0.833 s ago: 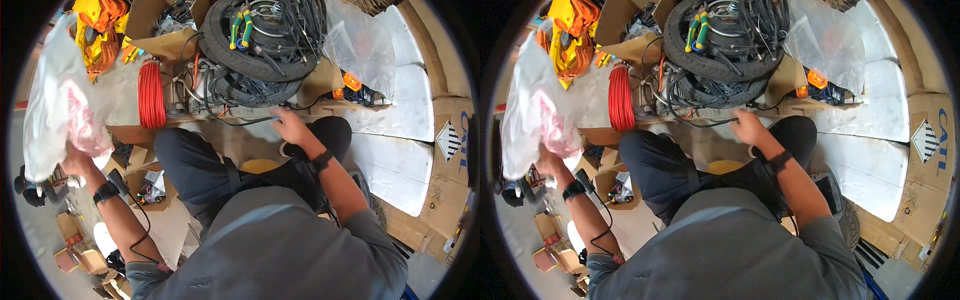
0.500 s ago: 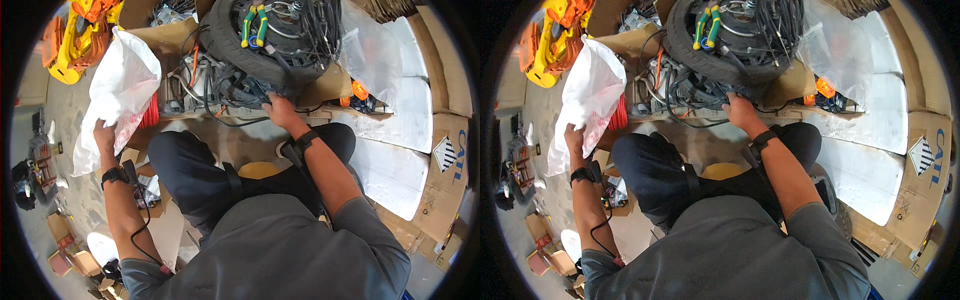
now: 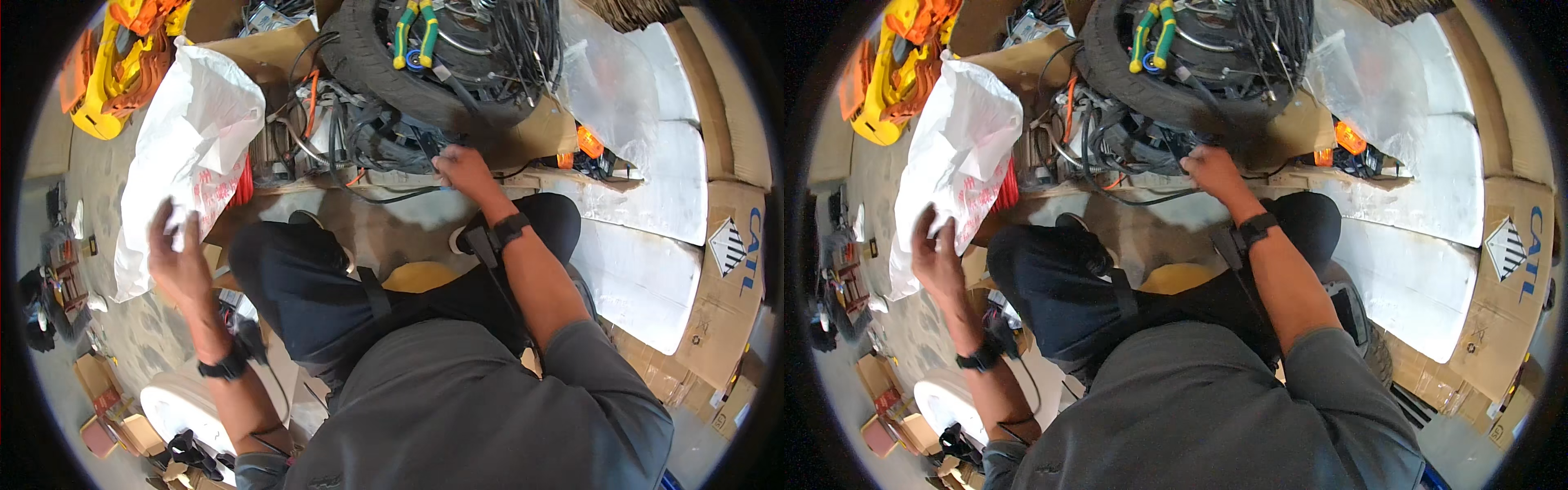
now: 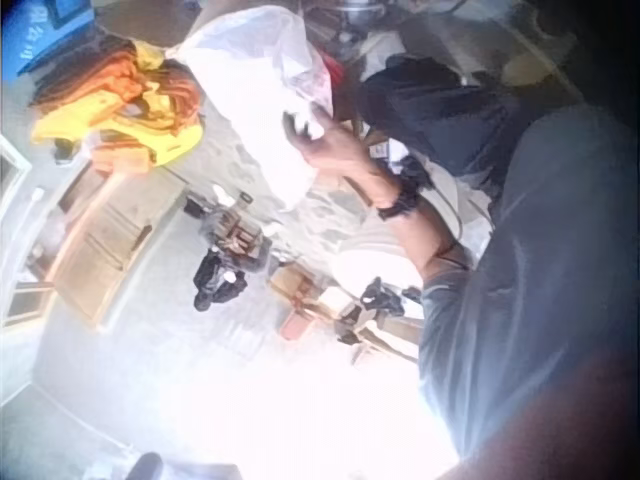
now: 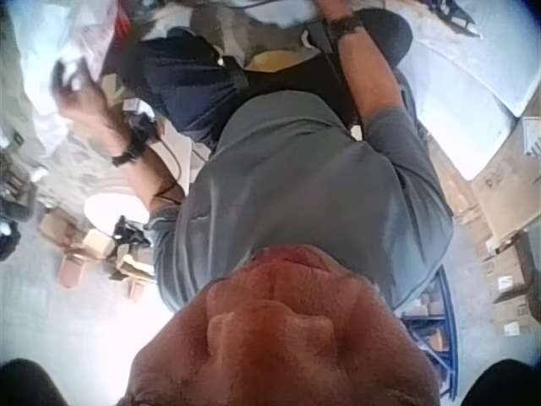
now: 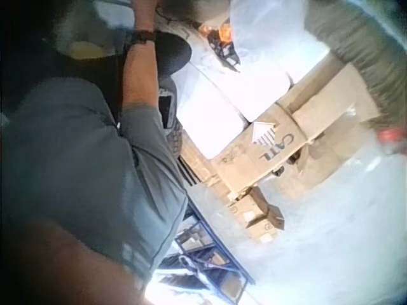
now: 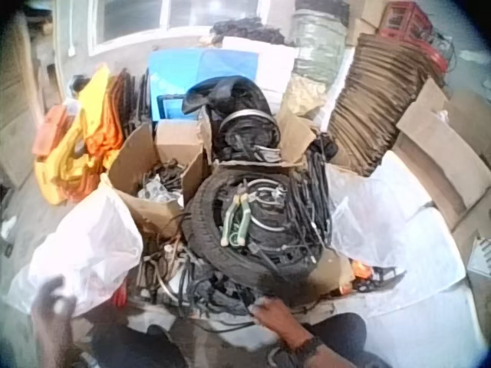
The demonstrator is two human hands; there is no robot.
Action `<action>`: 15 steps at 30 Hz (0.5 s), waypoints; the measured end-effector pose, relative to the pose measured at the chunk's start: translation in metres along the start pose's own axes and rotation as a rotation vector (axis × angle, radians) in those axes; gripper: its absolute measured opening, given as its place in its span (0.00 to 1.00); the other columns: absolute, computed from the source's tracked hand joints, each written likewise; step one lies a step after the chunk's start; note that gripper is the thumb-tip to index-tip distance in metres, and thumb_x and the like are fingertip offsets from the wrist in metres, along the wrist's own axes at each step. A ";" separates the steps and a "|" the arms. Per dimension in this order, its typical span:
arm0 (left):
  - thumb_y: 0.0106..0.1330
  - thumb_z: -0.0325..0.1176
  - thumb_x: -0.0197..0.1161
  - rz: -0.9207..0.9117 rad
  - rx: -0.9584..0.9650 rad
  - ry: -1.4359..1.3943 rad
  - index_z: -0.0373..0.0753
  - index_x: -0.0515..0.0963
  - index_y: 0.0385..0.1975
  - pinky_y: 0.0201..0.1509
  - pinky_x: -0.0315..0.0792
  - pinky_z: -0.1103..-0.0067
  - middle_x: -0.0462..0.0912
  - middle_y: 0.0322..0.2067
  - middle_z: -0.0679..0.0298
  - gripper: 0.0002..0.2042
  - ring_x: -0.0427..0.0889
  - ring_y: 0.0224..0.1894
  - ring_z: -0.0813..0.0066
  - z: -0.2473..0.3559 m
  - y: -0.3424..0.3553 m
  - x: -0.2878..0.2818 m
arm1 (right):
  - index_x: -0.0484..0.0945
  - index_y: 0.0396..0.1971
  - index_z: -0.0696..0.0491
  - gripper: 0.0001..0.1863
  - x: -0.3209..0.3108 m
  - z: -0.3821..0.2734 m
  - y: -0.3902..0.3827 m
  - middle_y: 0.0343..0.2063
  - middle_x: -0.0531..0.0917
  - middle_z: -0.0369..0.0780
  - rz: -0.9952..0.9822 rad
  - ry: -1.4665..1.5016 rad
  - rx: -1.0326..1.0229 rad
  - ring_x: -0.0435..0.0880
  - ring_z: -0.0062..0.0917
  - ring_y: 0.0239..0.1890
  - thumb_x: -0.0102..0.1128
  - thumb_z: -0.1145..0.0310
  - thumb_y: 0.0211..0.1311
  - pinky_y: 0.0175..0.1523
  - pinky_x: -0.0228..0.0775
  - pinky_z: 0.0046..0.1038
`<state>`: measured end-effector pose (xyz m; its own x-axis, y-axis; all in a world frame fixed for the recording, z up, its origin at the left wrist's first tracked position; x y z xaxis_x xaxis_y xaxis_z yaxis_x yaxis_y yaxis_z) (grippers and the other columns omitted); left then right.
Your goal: Inspecting and preparing various plastic and mechanical components for a motor wheel repair in a workshop.
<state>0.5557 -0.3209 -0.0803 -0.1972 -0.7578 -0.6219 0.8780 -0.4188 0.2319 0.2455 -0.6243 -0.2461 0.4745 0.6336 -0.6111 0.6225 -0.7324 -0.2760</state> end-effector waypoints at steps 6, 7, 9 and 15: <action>0.64 0.28 0.62 -0.664 -0.386 -0.666 0.31 0.74 0.51 0.44 0.73 0.81 0.82 0.44 0.56 0.17 0.81 0.42 0.74 0.049 -0.105 0.090 | 0.76 0.38 0.61 0.12 -0.012 -0.056 -0.075 0.25 0.80 0.38 -0.335 0.875 0.299 0.75 0.17 0.21 0.52 0.66 0.67 0.28 0.67 0.19; 0.64 0.29 0.62 -0.725 -0.449 -0.703 0.31 0.73 0.52 0.44 0.74 0.80 0.82 0.44 0.56 0.18 0.81 0.41 0.73 0.054 -0.116 0.105 | 0.77 0.39 0.60 0.12 -0.010 -0.059 -0.084 0.25 0.80 0.38 -0.415 1.025 0.298 0.75 0.17 0.21 0.50 0.66 0.68 0.28 0.67 0.19; 0.64 0.31 0.62 -0.818 -0.533 -0.776 0.31 0.71 0.54 0.43 0.74 0.79 0.82 0.45 0.56 0.20 0.81 0.41 0.73 0.067 -0.135 0.126 | 0.77 0.40 0.60 0.12 -0.004 -0.056 -0.098 0.26 0.80 0.38 -0.485 1.131 0.240 0.74 0.17 0.21 0.50 0.66 0.69 0.28 0.67 0.18; 0.64 0.29 0.62 -0.974 -0.446 -0.975 0.32 0.70 0.54 0.43 0.75 0.78 0.82 0.44 0.56 0.19 0.81 0.41 0.74 0.093 -0.145 0.145 | 0.76 0.39 0.59 0.12 0.010 -0.058 -0.123 0.25 0.80 0.39 -0.734 1.285 0.143 0.76 0.19 0.21 0.52 0.65 0.68 0.27 0.67 0.20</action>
Point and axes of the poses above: each hand's wrist, its own y-axis towards the middle knuckle, its own x-axis out of the palm, z = x × y, the point moved 2 cm from there along y, towards the middle knuckle
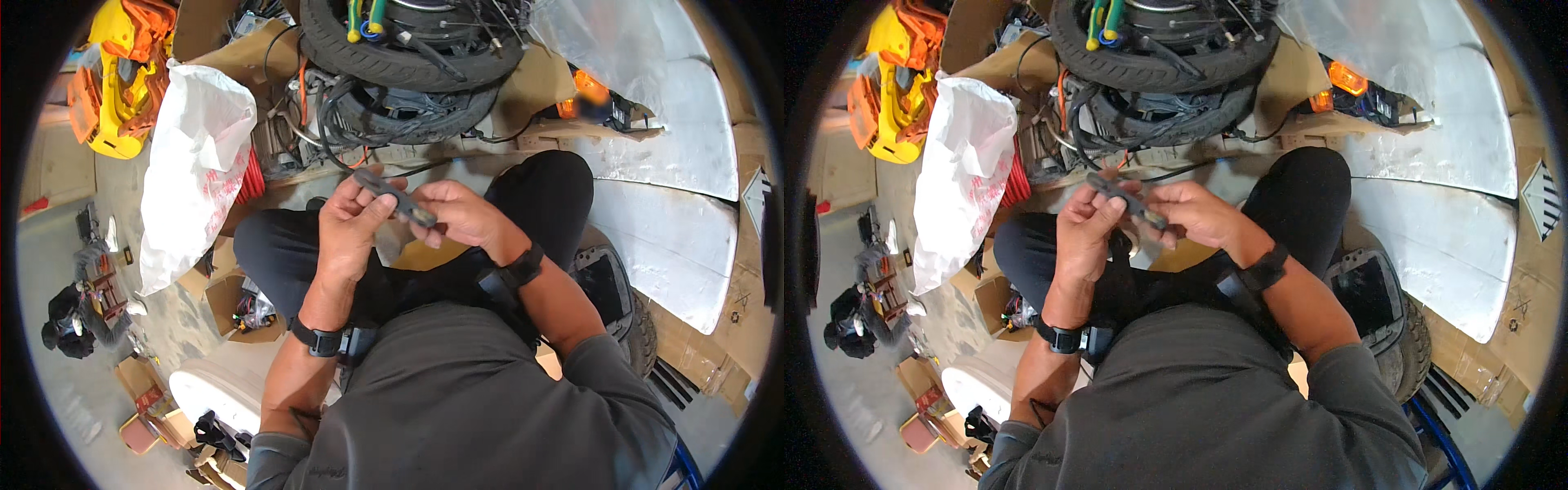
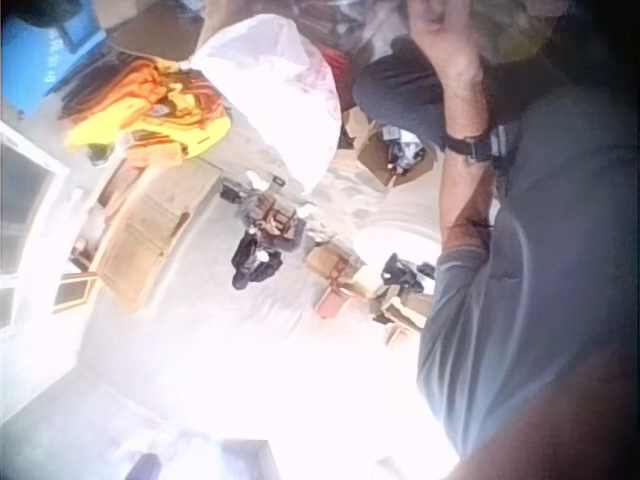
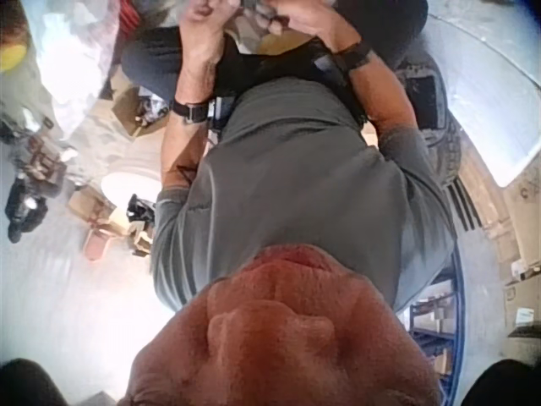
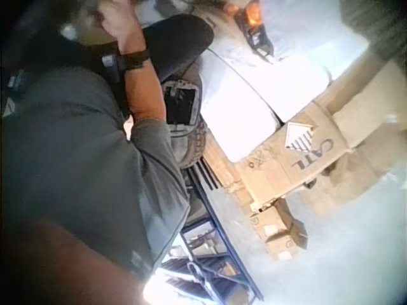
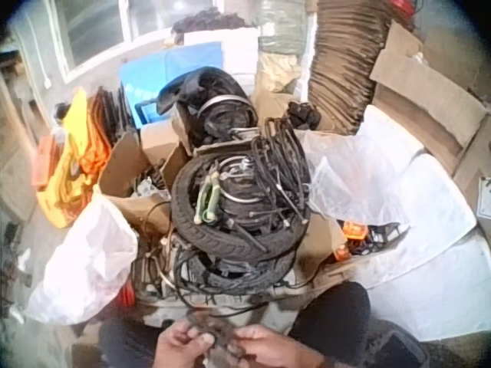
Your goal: Inspecting and preparing various plastic and mechanical components for a motor wheel repair in a workshop.
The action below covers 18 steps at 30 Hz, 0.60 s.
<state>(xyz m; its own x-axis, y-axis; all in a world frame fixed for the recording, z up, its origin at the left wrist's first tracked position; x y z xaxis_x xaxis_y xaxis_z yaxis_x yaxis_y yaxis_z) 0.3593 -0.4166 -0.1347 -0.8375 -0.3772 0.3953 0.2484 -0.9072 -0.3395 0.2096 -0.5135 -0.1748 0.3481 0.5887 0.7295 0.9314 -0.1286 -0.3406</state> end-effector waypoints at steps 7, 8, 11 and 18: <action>0.60 0.20 0.63 0.284 0.177 -0.134 0.35 0.77 0.39 0.38 0.75 0.83 0.79 0.29 0.71 0.08 0.78 0.32 0.84 0.010 -0.017 -0.013 | 0.75 0.46 0.59 0.14 -0.021 -0.005 0.006 0.34 0.82 0.39 0.212 -0.383 -0.090 0.80 0.19 0.28 0.54 0.66 0.67 0.32 0.73 0.21; 0.60 0.21 0.64 0.325 0.165 -0.161 0.38 0.76 0.35 0.35 0.76 0.82 0.78 0.27 0.72 0.07 0.78 0.30 0.83 0.012 -0.019 -0.014 | 0.73 0.51 0.59 0.17 -0.035 -0.013 0.009 0.39 0.81 0.39 0.324 -0.477 -0.134 0.81 0.20 0.30 0.55 0.68 0.65 0.33 0.74 0.22; 0.60 0.21 0.64 0.329 0.093 -0.135 0.41 0.74 0.31 0.31 0.76 0.82 0.77 0.26 0.72 0.07 0.78 0.28 0.82 0.008 -0.025 -0.024 | 0.68 0.57 0.61 0.27 -0.097 -0.039 0.024 0.50 0.78 0.46 0.681 -0.917 -0.366 0.81 0.27 0.42 0.62 0.70 0.58 0.44 0.75 0.29; 0.59 0.22 0.66 0.278 0.055 -0.056 0.40 0.74 0.32 0.31 0.76 0.81 0.79 0.30 0.69 0.07 0.78 0.28 0.80 -0.006 -0.040 -0.028 | 0.71 0.55 0.62 0.33 -0.158 -0.077 0.063 0.58 0.68 0.58 0.991 -1.434 -0.143 0.65 0.48 0.61 0.66 0.57 0.52 0.64 0.60 0.38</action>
Point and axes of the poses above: each hand's wrist, its own y-axis towards the middle knuckle, its own x-axis out of the palm, z = x × y, the point moved 2 cm from there along y, towards the middle knuckle
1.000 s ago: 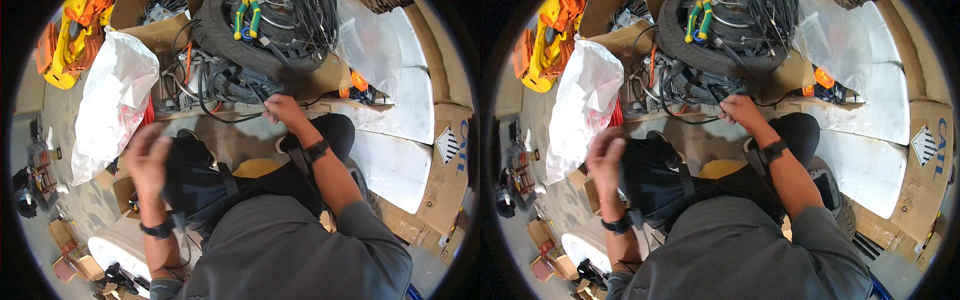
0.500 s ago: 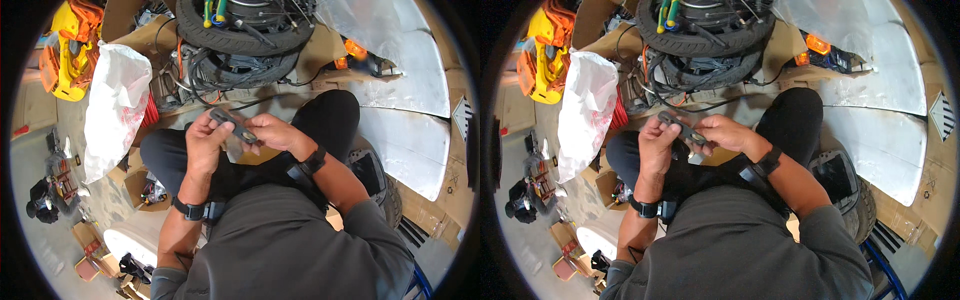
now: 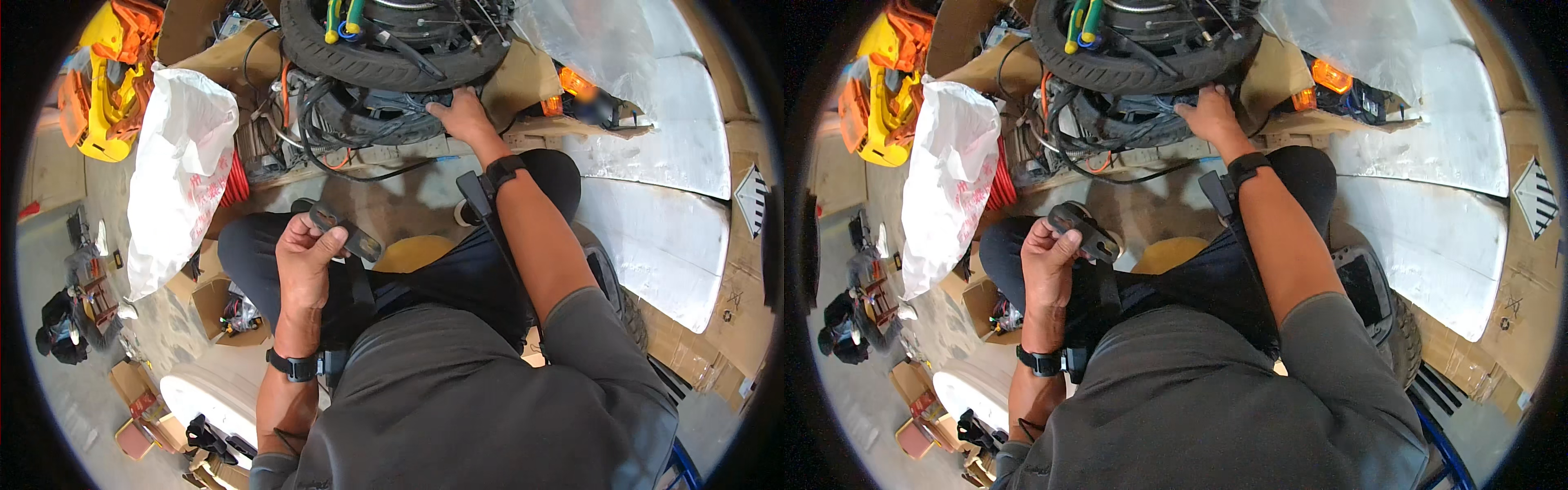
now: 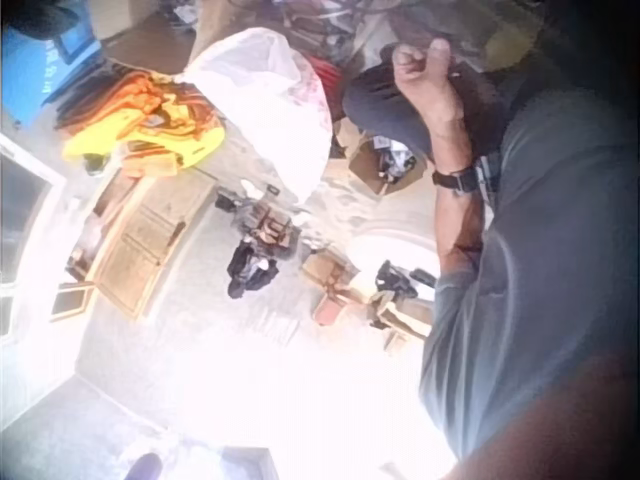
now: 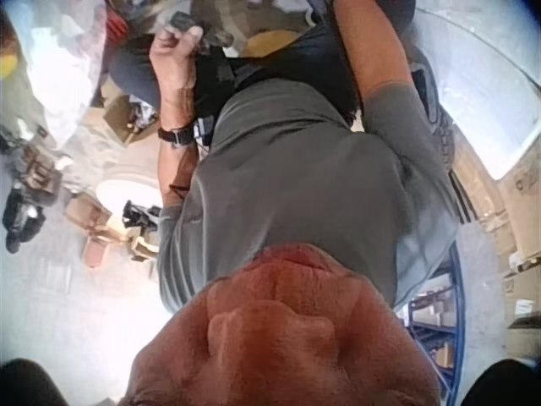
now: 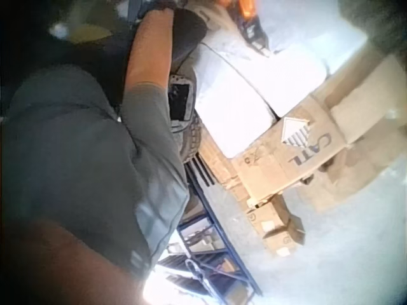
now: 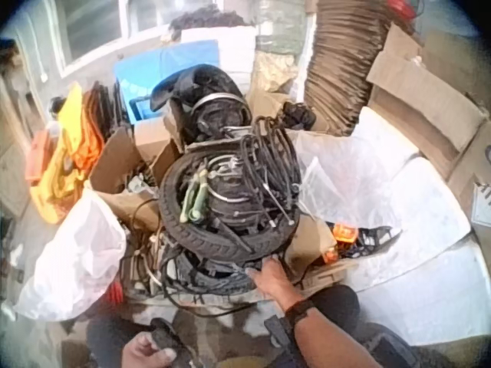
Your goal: Inspecting and preparing various plastic and mechanical components for a motor wheel repair in a workshop.
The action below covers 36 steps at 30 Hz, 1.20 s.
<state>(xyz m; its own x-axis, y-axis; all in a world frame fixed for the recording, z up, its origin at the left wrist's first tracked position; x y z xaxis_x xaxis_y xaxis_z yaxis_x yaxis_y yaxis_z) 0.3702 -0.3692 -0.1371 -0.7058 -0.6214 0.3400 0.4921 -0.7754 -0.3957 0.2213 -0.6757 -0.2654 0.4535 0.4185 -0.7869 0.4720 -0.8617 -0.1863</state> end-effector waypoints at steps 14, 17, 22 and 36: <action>0.58 0.21 0.66 0.039 -0.018 0.017 0.38 0.75 0.33 0.31 0.75 0.83 0.79 0.32 0.70 0.08 0.77 0.30 0.82 -0.001 -0.003 -0.003 | 0.76 0.42 0.65 0.24 0.010 0.017 0.019 0.44 0.81 0.48 0.090 0.583 0.014 0.80 0.35 0.47 0.72 0.68 0.46 0.50 0.71 0.32; 0.58 0.21 0.66 0.041 -0.001 0.016 0.39 0.75 0.33 0.30 0.75 0.83 0.79 0.31 0.69 0.08 0.77 0.29 0.82 0.000 -0.005 -0.002 | 0.76 0.43 0.63 0.23 0.007 0.015 0.015 0.41 0.82 0.45 -0.038 0.731 0.224 0.81 0.31 0.43 0.71 0.69 0.47 0.42 0.74 0.30; 0.58 0.21 0.66 0.075 -0.018 -0.024 0.39 0.75 0.33 0.29 0.76 0.82 0.79 0.29 0.69 0.08 0.78 0.28 0.81 0.000 -0.002 -0.004 | 0.76 0.44 0.61 0.19 -0.004 0.011 0.000 0.39 0.81 0.39 -0.074 0.973 0.298 0.79 0.25 0.35 0.67 0.72 0.53 0.34 0.73 0.25; 0.59 0.20 0.65 0.094 0.000 -0.029 0.40 0.74 0.33 0.28 0.76 0.83 0.80 0.30 0.67 0.08 0.79 0.28 0.80 0.002 -0.004 -0.004 | 0.71 0.52 0.64 0.27 -0.012 0.029 -0.013 0.41 0.81 0.50 0.066 0.808 0.308 0.82 0.29 0.38 0.66 0.73 0.51 0.35 0.75 0.27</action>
Point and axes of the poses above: each hand's wrist, its own y-axis towards the middle knuckle, its own x-axis out of the palm, z = x × y, the point moved 2 cm from there along y, towards the middle knuckle
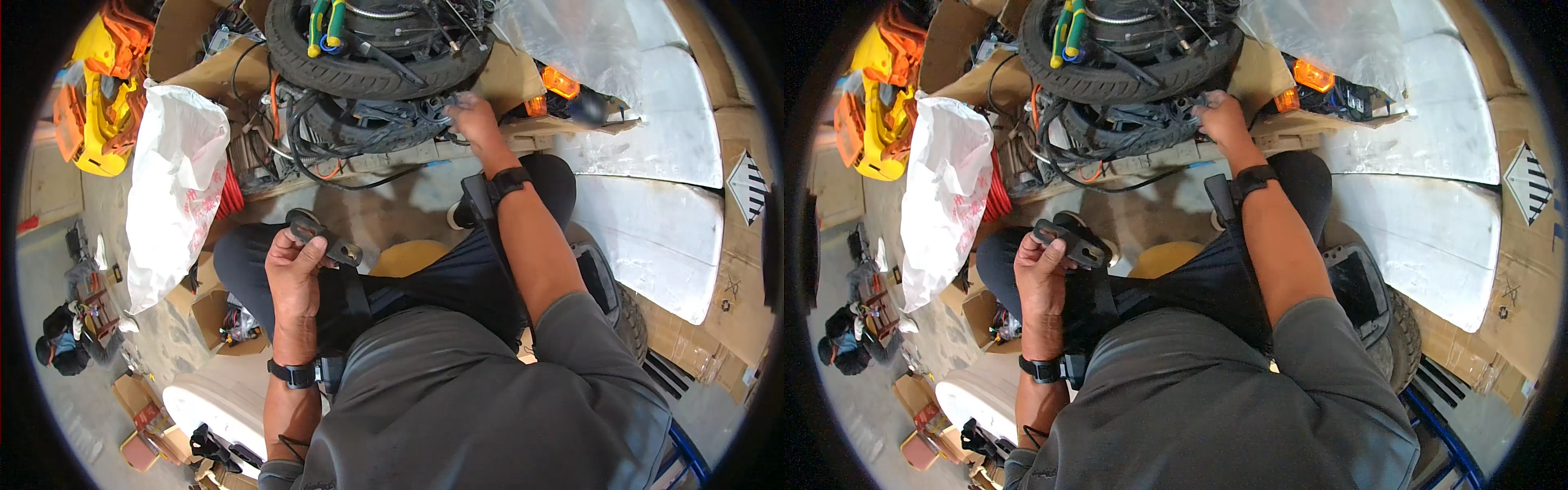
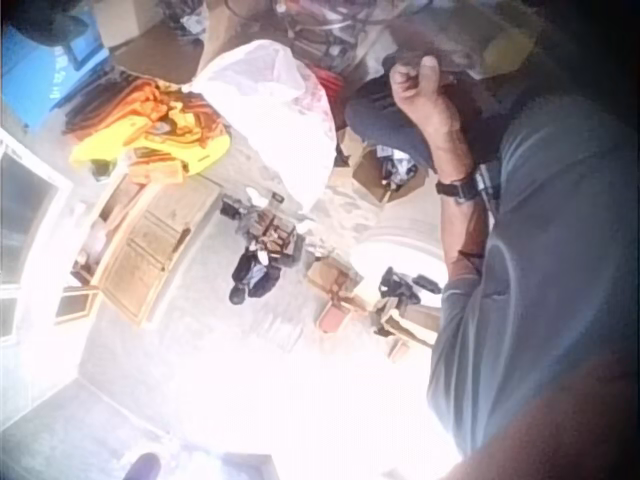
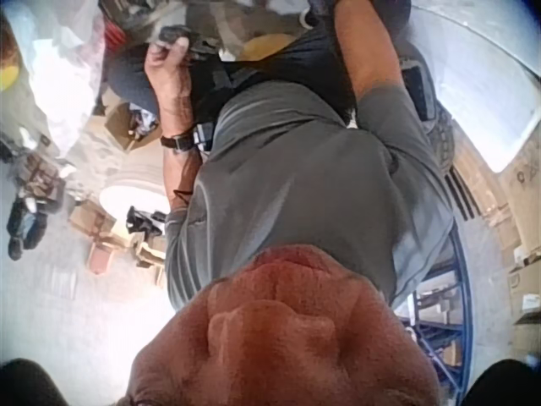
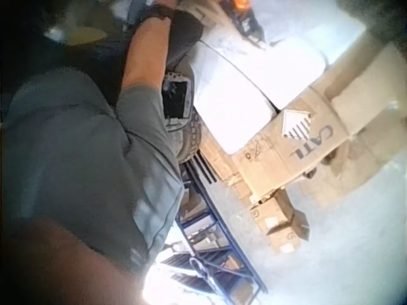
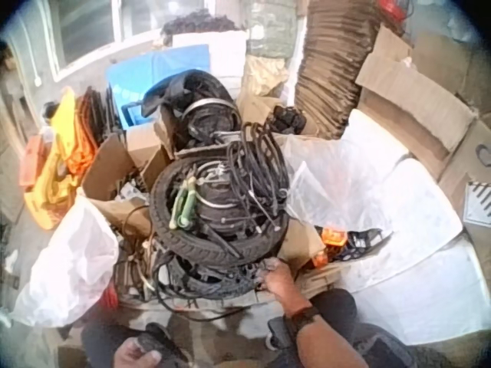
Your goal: Inspecting and preparing various plastic and mechanical components for a motor wheel repair in a workshop.
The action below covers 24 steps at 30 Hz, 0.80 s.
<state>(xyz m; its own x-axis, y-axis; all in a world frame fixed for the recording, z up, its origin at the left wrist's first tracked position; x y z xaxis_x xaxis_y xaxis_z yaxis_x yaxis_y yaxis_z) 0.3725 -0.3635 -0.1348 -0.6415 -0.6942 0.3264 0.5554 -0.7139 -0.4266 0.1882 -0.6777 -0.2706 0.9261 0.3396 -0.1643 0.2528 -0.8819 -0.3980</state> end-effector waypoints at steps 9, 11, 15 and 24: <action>0.60 0.18 0.61 -0.014 0.031 -0.106 0.37 0.74 0.33 0.36 0.76 0.80 0.80 0.28 0.62 0.06 0.81 0.31 0.74 -0.007 0.012 0.014 | 0.73 0.50 0.62 0.21 -0.015 -0.041 -0.062 0.28 0.84 0.41 -0.421 -0.040 -0.087 0.77 0.19 0.26 0.62 0.69 0.57 0.28 0.68 0.21; 0.61 0.19 0.61 -0.123 -0.005 -0.143 0.36 0.74 0.33 0.39 0.75 0.78 0.80 0.28 0.61 0.05 0.81 0.32 0.72 -0.009 0.014 0.018 | 0.72 0.51 0.61 0.22 -0.011 -0.053 -0.080 0.29 0.83 0.40 -0.475 -0.018 -0.094 0.76 0.18 0.26 0.62 0.69 0.58 0.27 0.66 0.21; 0.62 0.23 0.60 -0.082 -0.020 -0.062 0.35 0.75 0.36 0.33 0.73 0.78 0.78 0.25 0.61 0.05 0.77 0.25 0.73 -0.009 0.016 0.027 | 0.73 0.49 0.57 0.19 0.001 -0.065 -0.113 0.29 0.82 0.38 -0.536 0.119 -0.086 0.72 0.15 0.23 0.62 0.73 0.58 0.25 0.61 0.18; 0.53 0.17 0.68 -0.152 0.056 -0.034 0.35 0.75 0.42 0.25 0.71 0.86 0.81 0.32 0.64 0.16 0.76 0.22 0.82 -0.003 0.009 0.037 | 0.74 0.46 0.57 0.14 0.038 -0.068 -0.166 0.28 0.80 0.33 -0.662 0.218 -0.120 0.74 0.13 0.27 0.61 0.73 0.61 0.30 0.66 0.18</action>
<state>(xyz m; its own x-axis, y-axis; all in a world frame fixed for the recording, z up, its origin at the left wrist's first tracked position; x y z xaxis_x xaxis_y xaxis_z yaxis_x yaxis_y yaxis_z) 0.3523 -0.3953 -0.1292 -0.7026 -0.5797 0.4126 0.4824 -0.8143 -0.3227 0.2010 -0.5404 -0.1490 0.5989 0.7548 0.2676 0.7998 -0.5471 -0.2470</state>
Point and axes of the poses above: each hand's wrist, its own y-axis towards the middle knuckle, its own x-axis out of the palm, z = x × y, the point moved 2 cm from there along y, towards the middle knuckle
